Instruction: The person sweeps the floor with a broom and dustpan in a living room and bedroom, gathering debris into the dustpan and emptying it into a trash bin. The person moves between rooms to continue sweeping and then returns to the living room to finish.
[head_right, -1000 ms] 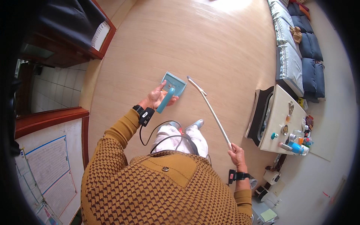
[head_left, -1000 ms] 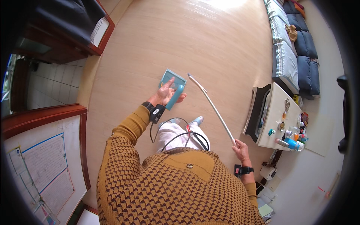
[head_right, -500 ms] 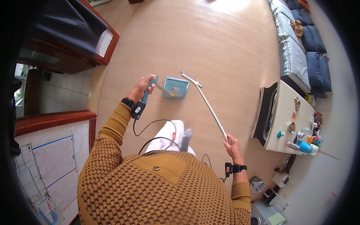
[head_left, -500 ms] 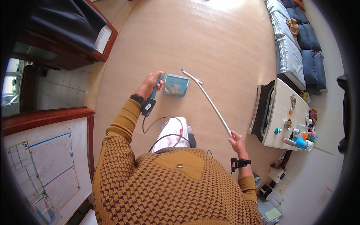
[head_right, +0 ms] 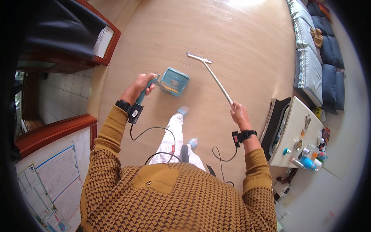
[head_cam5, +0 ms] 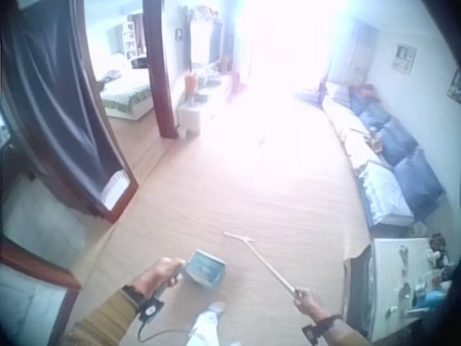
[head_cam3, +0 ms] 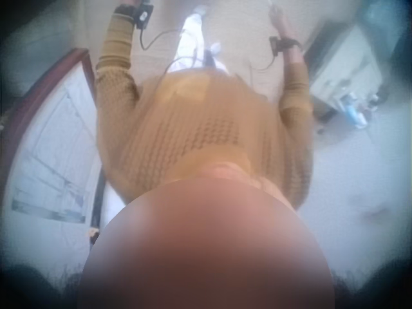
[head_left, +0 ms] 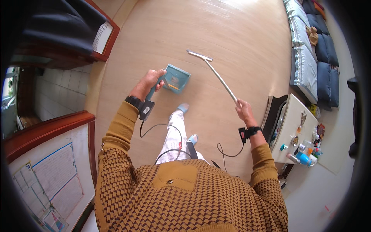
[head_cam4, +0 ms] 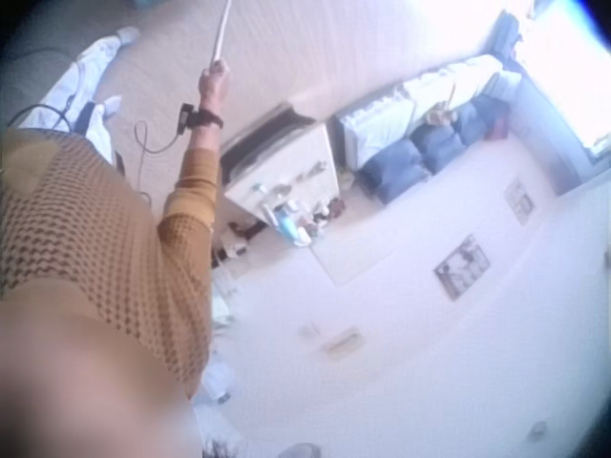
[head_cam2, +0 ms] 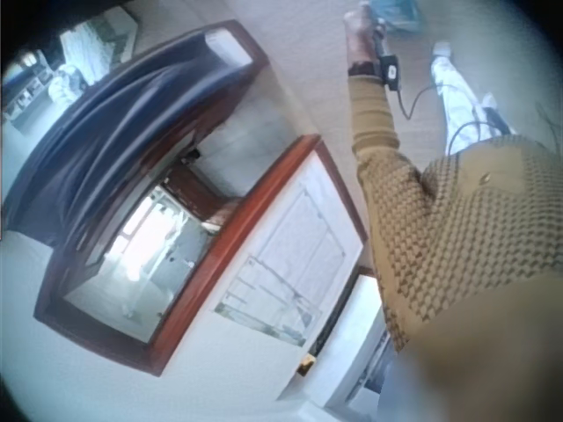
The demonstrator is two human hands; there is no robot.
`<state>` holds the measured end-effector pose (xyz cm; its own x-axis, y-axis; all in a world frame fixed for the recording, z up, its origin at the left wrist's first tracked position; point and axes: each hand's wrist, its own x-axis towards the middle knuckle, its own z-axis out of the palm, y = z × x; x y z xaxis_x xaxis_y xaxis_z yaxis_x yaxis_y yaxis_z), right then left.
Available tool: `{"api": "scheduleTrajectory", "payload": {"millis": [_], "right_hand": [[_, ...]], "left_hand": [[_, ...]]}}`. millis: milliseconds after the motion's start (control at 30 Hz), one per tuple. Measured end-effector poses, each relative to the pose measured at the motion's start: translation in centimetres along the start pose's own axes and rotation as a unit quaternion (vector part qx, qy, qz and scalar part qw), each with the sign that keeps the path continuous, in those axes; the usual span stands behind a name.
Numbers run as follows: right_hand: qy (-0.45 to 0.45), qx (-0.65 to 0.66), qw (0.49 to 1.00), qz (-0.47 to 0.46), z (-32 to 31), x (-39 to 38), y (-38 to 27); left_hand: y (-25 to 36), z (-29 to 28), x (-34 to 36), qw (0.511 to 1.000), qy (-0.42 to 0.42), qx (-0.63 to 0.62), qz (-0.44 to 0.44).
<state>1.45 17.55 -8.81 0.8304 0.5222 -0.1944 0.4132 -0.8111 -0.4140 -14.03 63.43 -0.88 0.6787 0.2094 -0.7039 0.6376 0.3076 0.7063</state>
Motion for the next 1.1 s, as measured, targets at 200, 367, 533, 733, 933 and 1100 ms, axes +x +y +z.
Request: {"api": "scheduleTrajectory", "payload": {"millis": [200,367,533,733,933,1100], "right_hand": [[-0.056,-0.107,0.992,0.027,3.0,15.7,-3.8],[-0.099,-0.151,0.983,0.021,5.1,19.1,-4.9],[-0.125,-0.147,0.98,-0.052,1.3,12.5,-3.3],[-0.201,0.009,0.979,0.036,-5.3,4.6,-2.2],[-0.168,0.102,0.973,0.119,-7.9,-5.0,-2.8],[-0.151,0.105,0.972,0.144,-6.0,-9.7,-4.0]], "left_hand": [[1.9,-1.4,2.7,0.999,-0.032,0.037,0.011],[3.8,-2.1,2.7,0.999,-0.028,0.027,-0.007],[4.0,-1.8,2.7,0.999,-0.03,0.017,-0.04],[1.6,-1.8,3.3,0.991,-0.069,-0.066,-0.091],[-2.4,-4.1,5.8,0.909,-0.161,-0.27,-0.272],[-5.1,-6.0,9.1,0.858,-0.19,-0.338,-0.336]]}}
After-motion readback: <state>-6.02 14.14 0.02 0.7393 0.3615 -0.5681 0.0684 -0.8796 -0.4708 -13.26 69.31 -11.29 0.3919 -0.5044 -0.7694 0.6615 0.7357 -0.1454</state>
